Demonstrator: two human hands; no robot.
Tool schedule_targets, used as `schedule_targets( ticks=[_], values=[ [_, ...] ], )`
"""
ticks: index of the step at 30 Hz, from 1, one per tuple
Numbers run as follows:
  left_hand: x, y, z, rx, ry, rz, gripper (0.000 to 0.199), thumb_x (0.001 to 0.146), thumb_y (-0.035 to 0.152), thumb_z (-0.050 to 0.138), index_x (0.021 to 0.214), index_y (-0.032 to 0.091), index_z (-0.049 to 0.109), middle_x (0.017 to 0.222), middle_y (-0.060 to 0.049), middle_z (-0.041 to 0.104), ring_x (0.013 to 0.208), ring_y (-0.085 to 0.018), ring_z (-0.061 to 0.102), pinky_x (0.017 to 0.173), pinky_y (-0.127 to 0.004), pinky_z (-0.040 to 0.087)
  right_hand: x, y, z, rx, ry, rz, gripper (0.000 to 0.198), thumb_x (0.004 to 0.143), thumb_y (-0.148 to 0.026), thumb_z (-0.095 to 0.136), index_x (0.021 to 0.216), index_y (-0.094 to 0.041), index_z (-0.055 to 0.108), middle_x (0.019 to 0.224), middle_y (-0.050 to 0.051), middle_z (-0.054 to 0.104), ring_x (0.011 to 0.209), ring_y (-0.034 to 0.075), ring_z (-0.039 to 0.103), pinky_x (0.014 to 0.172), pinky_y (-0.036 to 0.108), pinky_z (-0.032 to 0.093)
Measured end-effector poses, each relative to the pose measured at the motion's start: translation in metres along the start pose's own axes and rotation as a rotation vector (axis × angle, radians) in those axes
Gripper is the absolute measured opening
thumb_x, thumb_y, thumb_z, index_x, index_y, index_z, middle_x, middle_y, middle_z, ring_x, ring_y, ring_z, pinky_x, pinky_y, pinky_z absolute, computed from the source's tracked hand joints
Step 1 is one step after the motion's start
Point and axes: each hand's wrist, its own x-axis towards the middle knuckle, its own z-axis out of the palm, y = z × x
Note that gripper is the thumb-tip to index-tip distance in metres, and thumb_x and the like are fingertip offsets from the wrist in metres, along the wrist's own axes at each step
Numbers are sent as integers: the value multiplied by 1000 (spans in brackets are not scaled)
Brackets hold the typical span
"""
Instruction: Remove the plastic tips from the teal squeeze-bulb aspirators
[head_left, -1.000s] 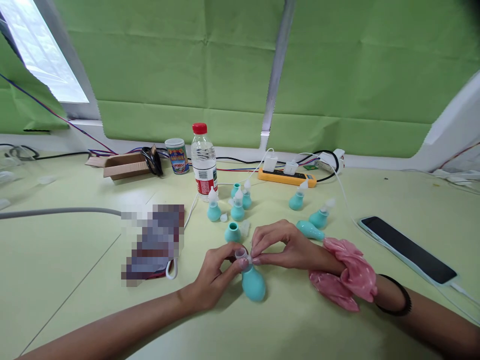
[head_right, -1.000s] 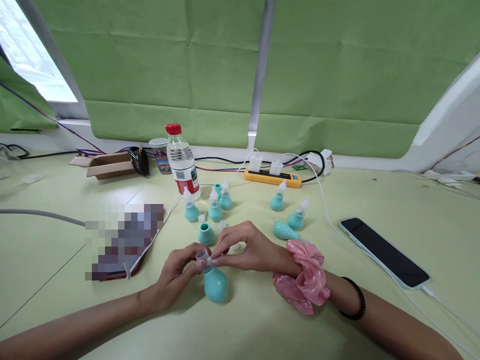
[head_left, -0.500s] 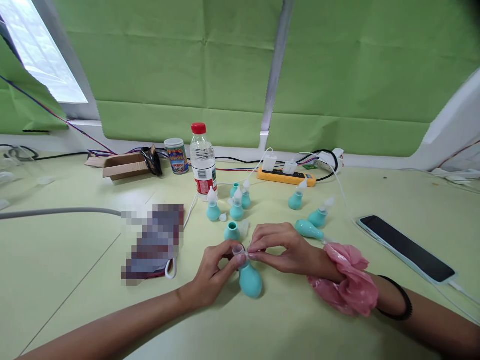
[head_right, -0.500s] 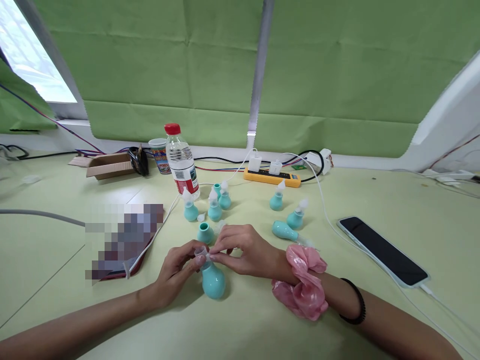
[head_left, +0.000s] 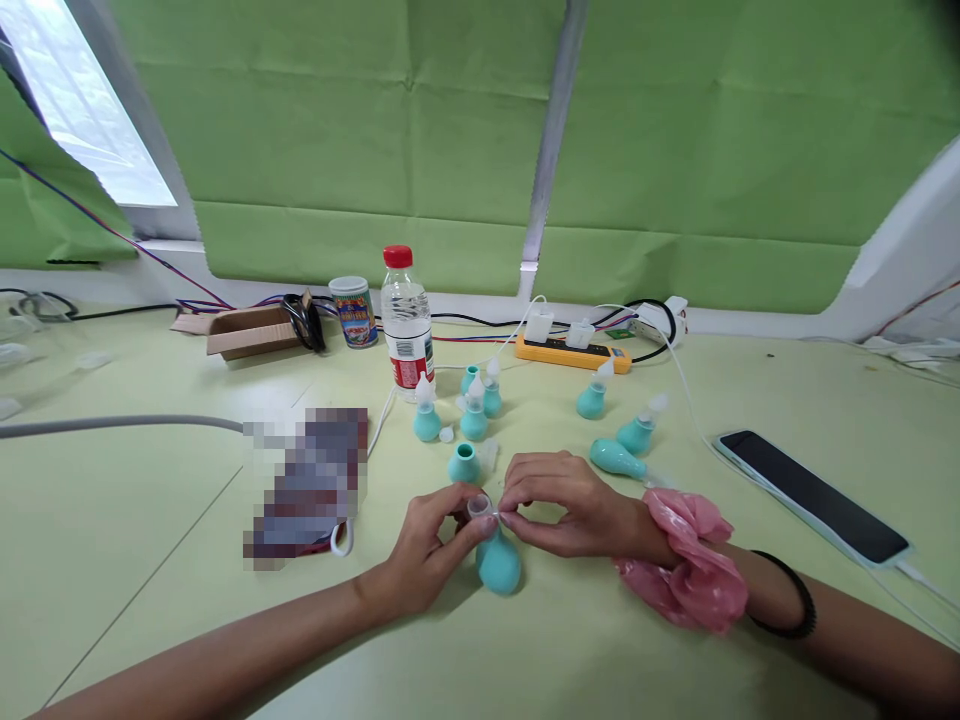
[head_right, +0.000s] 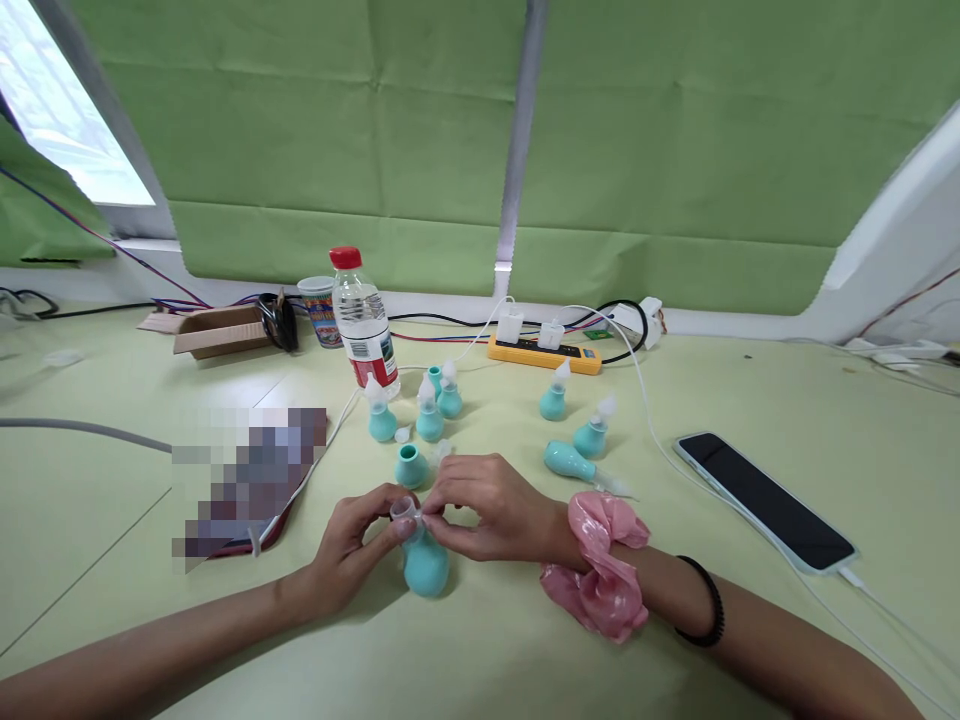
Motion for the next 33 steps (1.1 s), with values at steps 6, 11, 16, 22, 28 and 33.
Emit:
schedule_targets(
  ticks=[6, 11, 16, 22, 28, 33],
  values=[
    [1, -1, 0, -37, 16, -24, 19, 82, 31, 42, 78, 15, 50, 64, 0, 50, 58, -9, 45, 55, -20, 38, -1, -2, 0, 13, -46, 7, 5, 77, -14, 49, 74, -16, 53, 63, 2, 57, 63, 10, 52, 59, 22, 45],
    [1, 0, 0, -56, 33, -40, 19, 82, 31, 43, 77, 15, 50, 63, 1, 50, 56, -9, 44, 51, -19, 37, -1, 2, 2, 75, 49, 41, 8, 73, -16, 57, 80, -15, 57, 69, 5, 59, 65, 12, 53, 58, 24, 46],
    [1, -2, 1, -94, 58, -72, 17, 81, 31, 45, 76, 15, 50, 61, 2, 51, 52, -8, 44, 49, -18, 37, -3, 8, 8, 70, 123, -51, 4, 75, -12, 56, 76, -14, 60, 66, 6, 60, 66, 13, 54, 57, 25, 47],
    [1, -4, 1, -78, 65, -55, 16, 80, 30, 47, 76, 15, 50, 61, 2, 50, 53, -7, 43, 50, -17, 37, -3, 2, 10, 145, 144, 51, 4, 72, -12, 59, 74, -12, 63, 62, 5, 61, 61, 12, 54, 56, 25, 47],
    [0, -1, 0, -63, 57, -29, 19, 83, 31, 42, 78, 15, 49, 63, 1, 49, 56, -9, 43, 53, -18, 37, -1, -4, 7, 244, 139, 230, 6, 71, -18, 60, 74, -14, 64, 61, 3, 61, 57, 10, 54, 53, 22, 47],
    [0, 0, -1, -19, 57, -10, 18, 83, 30, 42, 80, 15, 50, 67, 0, 52, 61, -11, 46, 58, -21, 39, -2, 1, 7, 254, 144, 306, 12, 73, -24, 59, 75, -13, 65, 60, 2, 61, 55, 10, 54, 51, 22, 46]
  ],
)
